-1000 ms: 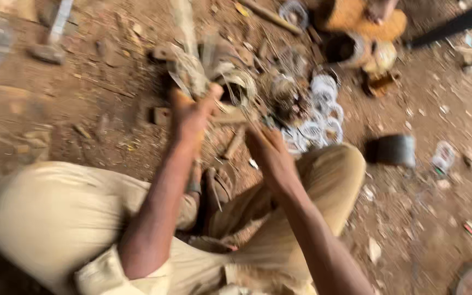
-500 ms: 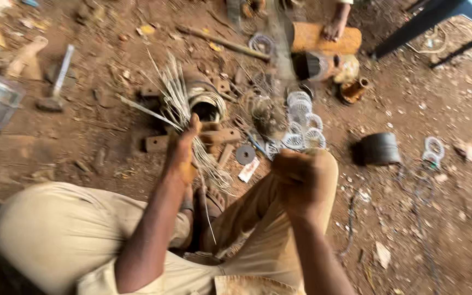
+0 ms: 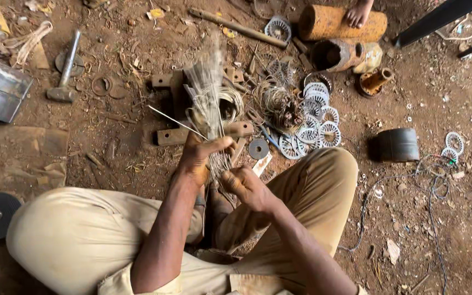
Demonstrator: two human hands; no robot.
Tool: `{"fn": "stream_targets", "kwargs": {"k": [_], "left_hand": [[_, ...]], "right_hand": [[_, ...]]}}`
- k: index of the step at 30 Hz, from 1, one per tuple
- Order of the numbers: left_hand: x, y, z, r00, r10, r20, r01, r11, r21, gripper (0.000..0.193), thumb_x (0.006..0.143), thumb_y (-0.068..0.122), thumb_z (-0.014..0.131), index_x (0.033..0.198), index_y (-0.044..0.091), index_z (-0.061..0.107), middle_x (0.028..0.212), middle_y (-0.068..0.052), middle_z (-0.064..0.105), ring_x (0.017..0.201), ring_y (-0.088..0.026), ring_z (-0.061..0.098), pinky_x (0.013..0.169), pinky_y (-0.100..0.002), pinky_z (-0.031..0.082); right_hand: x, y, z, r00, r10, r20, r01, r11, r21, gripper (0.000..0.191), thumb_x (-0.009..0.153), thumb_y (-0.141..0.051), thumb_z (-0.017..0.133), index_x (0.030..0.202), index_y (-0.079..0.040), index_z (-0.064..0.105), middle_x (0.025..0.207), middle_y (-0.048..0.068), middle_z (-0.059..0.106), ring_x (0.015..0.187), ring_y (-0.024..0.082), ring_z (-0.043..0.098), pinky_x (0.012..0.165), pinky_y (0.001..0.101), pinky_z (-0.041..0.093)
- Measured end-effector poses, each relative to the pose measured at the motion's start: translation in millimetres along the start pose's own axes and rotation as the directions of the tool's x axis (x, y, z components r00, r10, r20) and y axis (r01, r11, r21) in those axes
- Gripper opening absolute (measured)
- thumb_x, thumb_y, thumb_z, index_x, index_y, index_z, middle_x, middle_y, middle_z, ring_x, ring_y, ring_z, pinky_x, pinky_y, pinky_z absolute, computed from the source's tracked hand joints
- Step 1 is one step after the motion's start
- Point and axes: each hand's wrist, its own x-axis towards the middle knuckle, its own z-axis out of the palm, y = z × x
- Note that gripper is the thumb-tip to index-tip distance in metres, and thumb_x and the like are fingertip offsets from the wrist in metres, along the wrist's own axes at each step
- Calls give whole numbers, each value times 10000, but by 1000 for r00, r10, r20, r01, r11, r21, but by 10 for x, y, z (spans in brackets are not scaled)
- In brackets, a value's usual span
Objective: The person sits on the ground and winds thin metal wire around a cylindrical metal core. They use their hands to pull the wire from a loose pile and wrap it tightly around the core, occasionally adjusting the coil.
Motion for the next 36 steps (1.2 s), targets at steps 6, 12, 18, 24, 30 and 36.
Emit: {"fn": "stream_targets", "kwargs": {"k": [6,12,18,24,30,36], "left_hand": [[50,183,178,962,-65,-263,85,994,65,332,799,377,856,893,106,690,678,6,633,577,-124,599,517,-311,529],[160,315,-167,811,94,-577,70,964,256,506,816,464,859,659,165,482,550,35,498,419,-107,471,381,-304,417],[190,134,-168,885,105,-453,82,924,373,616,808,569,836,593,149,439,495,35,402,378,-110,406,388,-291,418],[218,92,-107,875,67,-479,122,928,353,650,761,612,836,1019,85,556,617,36,538,475,-96,506,441,-279,531],[170,172,-58,903,109,-416,0,967,254,647,785,547,846,1086,23,615,703,29,590,533,-101,553,472,-294,528],[168,258,-79,881,88,-464,25,973,231,443,788,424,834,1016,89,656,667,20,595,502,-94,556,437,-288,505]], "right_hand": [[109,-189,-45,997,23,73,-37,978,204,348,1109,-307,538,912,-39,641,789,72,625,722,186,585,671,307,519],[657,-226,-764,913,-85,-398,57,995,-83,323,1008,-357,616,1144,-65,591,1145,147,673,949,204,693,781,341,638],[1413,-28,-1030,968,1,-250,-212,529,-822,433,1072,-437,573,826,-88,642,652,49,587,464,107,420,381,293,376],[1692,58,-1013,992,39,-117,-122,410,-904,481,1122,-385,514,732,-136,643,511,-12,490,383,76,288,340,277,235],[1311,50,-821,993,-111,-48,3,426,-905,371,1059,-255,564,727,-126,665,499,5,527,359,69,380,305,257,338],[1146,67,-888,952,-230,-200,-21,604,-797,223,994,-224,659,836,-72,612,701,43,566,539,133,476,452,308,447]]}}
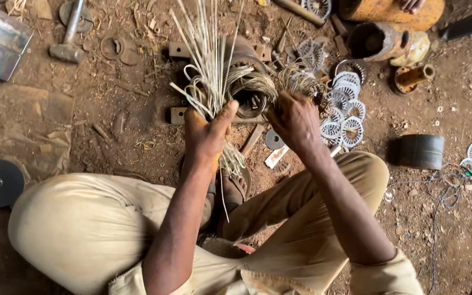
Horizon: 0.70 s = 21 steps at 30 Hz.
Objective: The person sits on the ground and winds thin metal wire around a cylindrical metal core. They use their hands to pull the wire from a loose pile and wrap it tightly around the core, occasionally adjusting the coil.
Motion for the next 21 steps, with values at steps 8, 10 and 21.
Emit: {"fn": "stream_targets", "kwargs": {"k": [8,10,21], "left_hand": [[47,-114,50,998,-49,47,40,984,175,424,843,424,825,862,34,662,634,-69,585,477,-158,541,473,-317,499],[53,-171,64,999,-42,2,41,985,165,403,819,436,853,954,156,596,684,-26,589,537,-132,565,516,-309,559],[181,-484,-119,978,-149,-143,157,987,44,510,773,467,896,921,145,529,901,-107,597,925,-274,589,1001,-502,550]], "right_hand": [[64,-164,122,952,92,-293,4,949,314,466,953,-301,707,1205,24,486,1032,119,564,870,243,579,748,410,535],[170,-301,24,986,168,-3,-127,754,644,585,1030,-361,664,1398,49,468,1170,46,634,907,173,664,772,380,544],[-1255,-865,-1416,901,433,7,-146,289,946,383,1080,-352,633,797,-130,503,742,-30,413,649,95,365,604,272,316]]}}
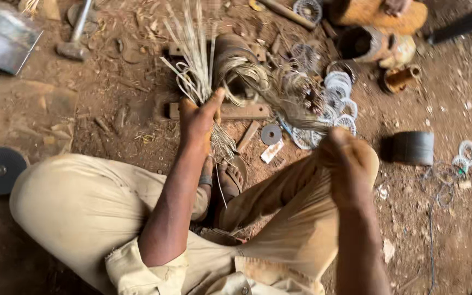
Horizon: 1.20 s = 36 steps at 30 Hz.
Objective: The person sits on the ground and winds thin metal wire around a cylindrical metal core. They use their hands to pull the wire from a loose pile and wrap it tightly around the core, occasionally adjusting the coil.
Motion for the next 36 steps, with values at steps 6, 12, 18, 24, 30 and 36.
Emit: {"fn": "stream_targets", "kwargs": {"k": [6,12,18,24,30,36], "left_hand": [[-123,-3,133,969,22,248,-19,1000,-13,399,878,427,757,835,40,672,1076,-164,767,1360,-257,611,1211,-581,238],[-275,-5,63,868,-36,495,280,859,-428,470,949,454,795,1026,1,694,1102,-261,607,1017,-472,492,1078,-740,264],[-225,-88,-16,979,40,199,27,946,-323,757,744,545,851,1355,121,707,1451,-52,612,1245,-144,535,881,-453,445],[-386,143,35,836,371,403,-11,747,-664,889,828,516,856,1488,12,535,1327,-227,697,1144,-321,715,993,-493,615],[-523,444,45,885,345,313,28,631,-776,773,935,583,690,1437,19,528,1181,-244,734,999,-348,741,852,-526,623],[-312,252,109,813,399,425,-81,798,-597,745,846,541,782,1395,106,529,1241,-171,715,1119,-281,731,1001,-504,629]], "right_hand": [[-170,-303,-399,964,-266,-4,254,915,313,495,1117,-389,602,759,-190,325,596,-78,246,523,65,220,649,287,288],[-86,56,35,995,27,-94,58,612,789,556,1116,-468,642,723,-154,403,608,-60,331,553,76,293,684,258,391],[164,908,544,994,13,108,-83,740,668,551,966,-504,715,636,-203,393,546,-78,392,524,109,396,751,327,478],[241,1343,489,982,109,155,-166,892,420,451,891,-539,723,778,-159,509,772,-32,512,724,108,447,712,285,389],[281,1594,547,991,79,111,-125,849,513,416,954,-484,694,802,-129,540,787,-20,501,671,93,382,634,261,347],[215,2010,512,960,-129,247,53,954,295,443,1059,-383,581,739,-78,550,797,-4,555,703,131,489,664,286,449]]}}
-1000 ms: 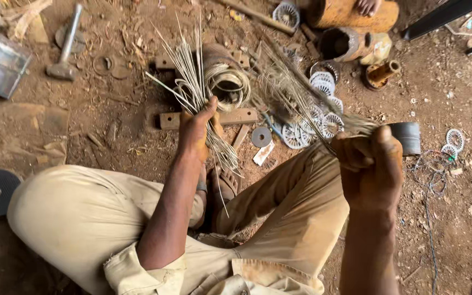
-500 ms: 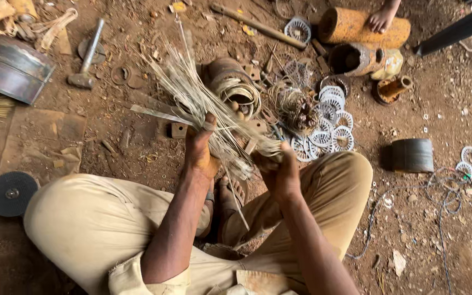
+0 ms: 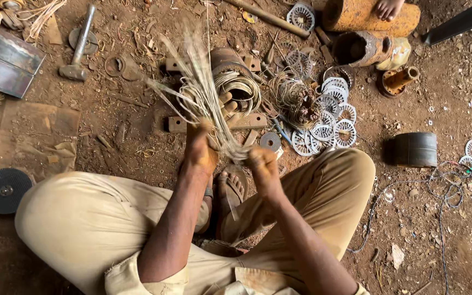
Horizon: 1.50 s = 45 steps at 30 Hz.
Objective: The person sits on the ground and winds thin metal wire around a cylindrical metal core. They use their hands to pull the wire from a loose pile and wrap it tightly around the core, occasionally adjusting the coil.
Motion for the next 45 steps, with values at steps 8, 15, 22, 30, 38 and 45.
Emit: {"fn": "stream_targets", "kwargs": {"k": [8,15,22,30,38,45], "left_hand": [[7,-13,-107,966,-3,-260,79,956,283,374,854,308,887,987,-4,727,826,-122,736,649,-194,679,555,-360,596],[-118,-83,109,995,58,81,-85,919,385,357,889,459,791,911,111,711,772,-5,716,642,-93,686,561,-271,595],[-346,-246,88,993,-105,50,92,973,212,483,817,392,917,1034,21,695,856,-70,696,754,-157,687,681,-342,614],[-292,-114,202,989,-147,5,140,951,276,758,655,446,953,1170,-17,645,885,-69,728,787,-230,717,726,-440,628],[-160,-82,52,991,-110,77,54,853,519,796,717,551,886,1242,44,569,1130,6,669,1087,-142,677,923,-374,612],[-137,-102,97,964,-239,-119,266,886,380,872,622,451,957,1267,7,572,1172,-123,698,1155,-272,665,1041,-427,563]], "right_hand": [[32,-441,35,980,38,-195,-104,935,-339,530,908,-508,757,1130,-93,514,1127,110,495,1055,226,526,909,413,486],[503,-991,198,888,266,375,159,588,-793,1394,733,-486,944,1613,98,33,1626,415,147,1512,518,179,1183,607,260],[374,-702,352,885,464,40,-141,348,-927,767,773,-264,780,1377,56,432,1071,247,609,970,345,601,840,474,566],[349,-562,281,954,290,77,-92,527,-845,425,717,-85,679,1088,80,553,785,147,575,610,238,541,452,346,474],[295,-541,-161,869,489,78,-322,677,-662,564,784,-180,702,1298,30,603,1142,218,664,996,308,633,889,430,553],[277,-386,-273,960,221,170,-77,797,-599,753,755,-181,776,1434,10,512,1292,193,589,1212,320,555,1064,477,425]]}}
